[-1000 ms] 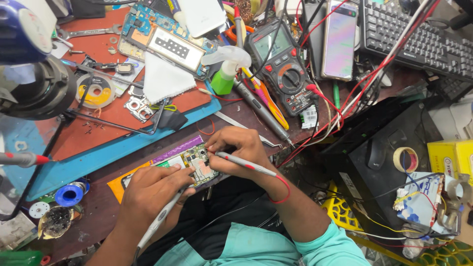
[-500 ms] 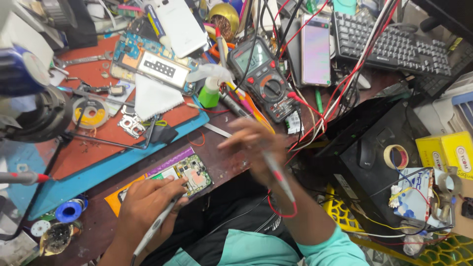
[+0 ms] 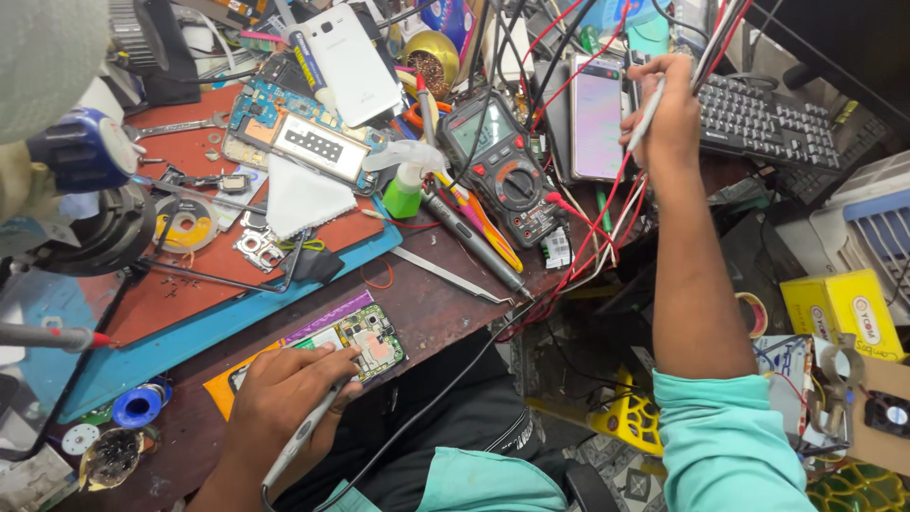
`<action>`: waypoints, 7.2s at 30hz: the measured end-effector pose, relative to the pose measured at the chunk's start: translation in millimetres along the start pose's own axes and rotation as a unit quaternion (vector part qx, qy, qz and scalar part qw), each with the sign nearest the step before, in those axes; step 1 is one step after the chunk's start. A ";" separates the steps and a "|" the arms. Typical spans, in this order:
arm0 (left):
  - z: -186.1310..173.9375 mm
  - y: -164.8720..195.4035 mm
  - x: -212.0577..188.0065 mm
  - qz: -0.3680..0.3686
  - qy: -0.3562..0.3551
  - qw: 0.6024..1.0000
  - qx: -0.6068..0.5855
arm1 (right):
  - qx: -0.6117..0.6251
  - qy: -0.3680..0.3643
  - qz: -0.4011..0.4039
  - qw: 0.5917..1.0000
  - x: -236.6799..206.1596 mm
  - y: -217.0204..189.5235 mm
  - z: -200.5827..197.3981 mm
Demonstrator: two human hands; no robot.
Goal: The person uses multimeter probes to test points on a disassembled smartphone motherboard. They hold the phone steady with one hand while moving the probes across components with the other. A second phone on the table rings during the test.
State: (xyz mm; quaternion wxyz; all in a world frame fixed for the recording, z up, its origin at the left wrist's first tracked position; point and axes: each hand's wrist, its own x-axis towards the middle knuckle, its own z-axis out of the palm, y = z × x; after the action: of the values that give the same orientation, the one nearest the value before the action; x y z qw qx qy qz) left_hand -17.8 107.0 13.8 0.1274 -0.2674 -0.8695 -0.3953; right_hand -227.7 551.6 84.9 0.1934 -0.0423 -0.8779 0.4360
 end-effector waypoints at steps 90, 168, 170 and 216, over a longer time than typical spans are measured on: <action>-17.2 -3.3 -13.0 0.043 0.040 0.998 -0.037 | 0.364 0.067 0.087 0.925 -109.2 21.9 -17.4; -74.5 24.8 -90.6 -0.030 0.160 0.987 -0.008 | 0.243 -0.260 -0.282 0.891 -248.5 -109.4 163.9; -70.7 15.9 -94.9 -0.044 0.154 0.987 -0.016 | 0.219 -0.281 -0.293 0.887 -251.6 -120.7 172.0; -26.3 -27.7 -100.9 -0.014 0.171 0.985 0.020 | 0.280 -0.315 -0.317 0.850 -217.8 -86.6 173.4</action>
State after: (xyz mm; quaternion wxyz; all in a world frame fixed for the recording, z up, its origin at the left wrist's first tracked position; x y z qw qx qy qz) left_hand 49.9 35.3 -29.7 0.2740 -0.1807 -0.8464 -0.4194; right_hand -84.1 315.4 -7.9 0.0375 0.4341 -0.6983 0.5679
